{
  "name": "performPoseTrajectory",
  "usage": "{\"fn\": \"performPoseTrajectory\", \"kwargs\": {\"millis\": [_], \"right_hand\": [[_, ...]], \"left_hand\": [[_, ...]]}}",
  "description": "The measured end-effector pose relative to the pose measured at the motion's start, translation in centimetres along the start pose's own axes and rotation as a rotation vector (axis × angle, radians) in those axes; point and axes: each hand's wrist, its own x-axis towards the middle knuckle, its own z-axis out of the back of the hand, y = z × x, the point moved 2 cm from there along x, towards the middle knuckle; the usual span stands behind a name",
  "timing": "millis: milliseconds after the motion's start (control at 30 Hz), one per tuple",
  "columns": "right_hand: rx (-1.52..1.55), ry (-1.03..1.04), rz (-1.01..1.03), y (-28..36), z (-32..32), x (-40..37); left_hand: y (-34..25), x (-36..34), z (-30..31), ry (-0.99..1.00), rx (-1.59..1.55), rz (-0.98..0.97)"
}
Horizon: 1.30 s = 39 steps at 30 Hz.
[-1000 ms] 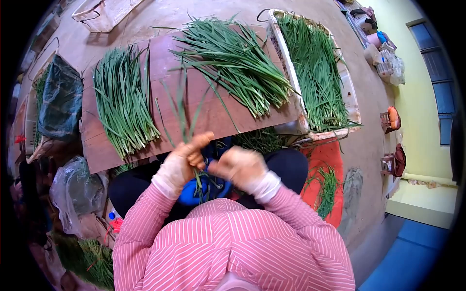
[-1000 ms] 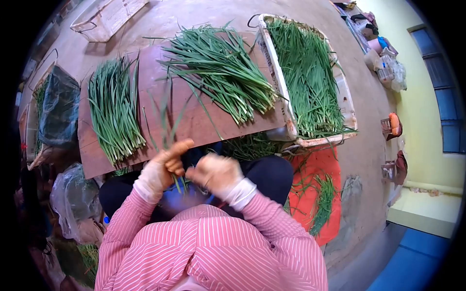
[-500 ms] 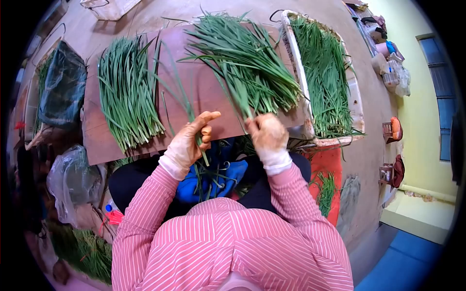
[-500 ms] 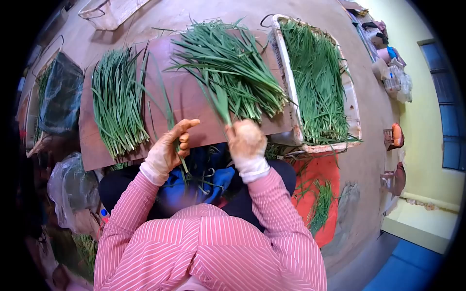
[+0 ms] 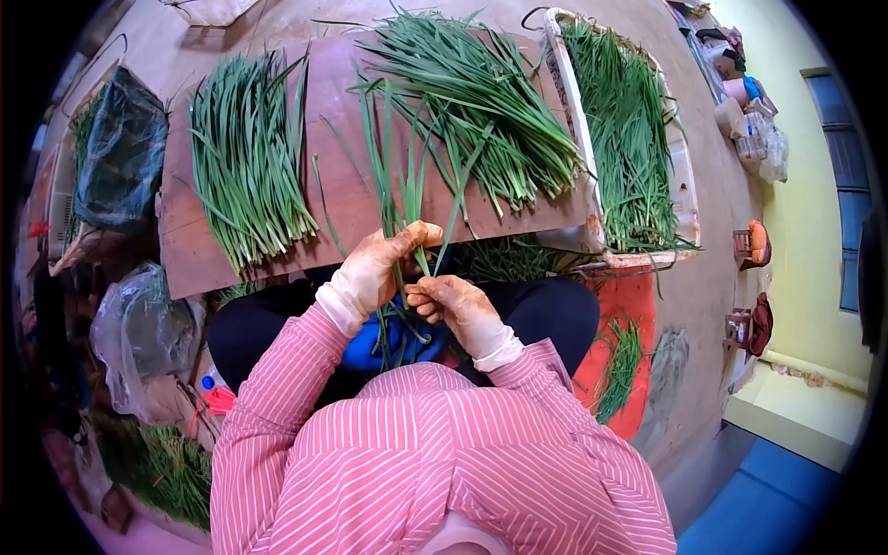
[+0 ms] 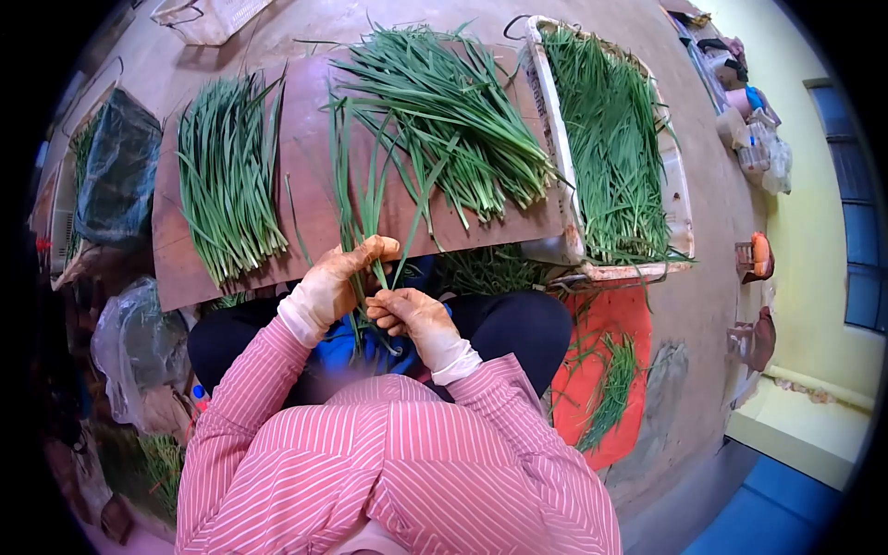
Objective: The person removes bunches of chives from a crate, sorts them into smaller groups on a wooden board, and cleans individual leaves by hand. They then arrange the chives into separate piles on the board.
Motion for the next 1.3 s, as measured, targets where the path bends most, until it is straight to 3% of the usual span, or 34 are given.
{"fn": "performPoseTrajectory", "kwargs": {"millis": [100, 333, 367, 400, 467, 500, 533, 567, 600, 667, 733, 767, 867, 933, 1000, 1067, 1133, 1167, 1267, 1300], "right_hand": [[0.237, 0.050, 0.051, -0.6, 0.9, 0.6], [0.451, 0.022, 0.038, -1.0, 1.6, 1.6], [0.357, -0.182, -0.030, -1.3, 1.7, 1.7], [0.357, -0.182, -0.028, -1.1, 1.9, 1.4], [-0.624, 0.045, -0.125, -1.0, 2.2, 0.5], [-0.929, -0.032, -0.344, 0.3, 1.1, 0.0], [-0.933, -0.029, -0.347, 0.5, 1.4, 0.3], [-1.228, -0.281, 0.122, 1.6, 2.0, 0.5], [-1.467, -0.538, 0.625, 2.8, 2.2, 0.3], [-1.560, -0.789, 0.867, 6.0, 2.4, 1.9], [-1.732, -0.844, 0.766, 7.2, 2.9, 4.4], [-1.813, -0.771, 0.625, 7.2, 3.4, 5.7], [-1.665, -0.658, 0.518, 6.8, 3.7, 6.7], [-1.635, -0.641, 0.541, 6.5, 2.8, 5.4], [-1.390, -0.614, 0.663, 6.0, 2.3, 4.0], [-1.394, -0.597, 0.657, 6.2, 1.6, 2.8], [-0.473, -0.238, 0.163, 5.6, 1.1, 2.1], [-0.306, -0.112, 0.179, 5.0, 0.9, 1.8], [-0.280, 0.077, 0.133, 4.8, -0.5, 0.1], [-0.316, 0.167, 0.076, 4.1, -0.2, 0.4]], "left_hand": [[0.0, 0.2, -0.2, 0.143, -0.121, -0.151], [-1.6, -0.8, -1.7, 0.184, 0.004, -0.119], [-1.8, -0.7, -1.5, 0.156, -0.041, -0.175], [-2.0, -0.7, -1.3, 0.129, -0.086, -0.230], [-3.3, -0.6, -0.9, 0.106, -0.219, -0.238], [-3.4, -0.4, -0.1, 0.039, -0.250, -0.219], [-3.7, -0.4, 0.4, -0.030, -0.280, -0.198], [-3.6, -0.2, 0.4, -0.177, -0.303, -0.156], [-3.5, -0.2, 0.8, -0.178, -0.304, -0.156], [-3.0, 0.0, 1.7, -0.149, -0.210, -0.079], [-2.8, 0.0, 1.3, -0.210, -0.194, -0.050], [-2.5, 0.1, 1.6, -0.158, -0.227, -0.065], [-3.1, 0.0, 1.5, -0.163, -0.210, -0.093], [-3.3, -0.3, 1.5, -0.165, -0.183, -0.120], [-3.3, -0.5, 1.5, -0.153, -0.176, -0.119], [-3.2, -0.5, 1.1, -0.138, -0.170, -0.117], [-3.1, -0.5, 0.7, -0.178, -0.101, -0.054], [-2.8, -0.4, 0.5, -0.182, -0.106, -0.025], [-1.8, -0.2, -0.1, -0.167, -0.220, 0.086], [-1.6, -0.2, 0.0, -0.052, -0.212, 0.074]]}}
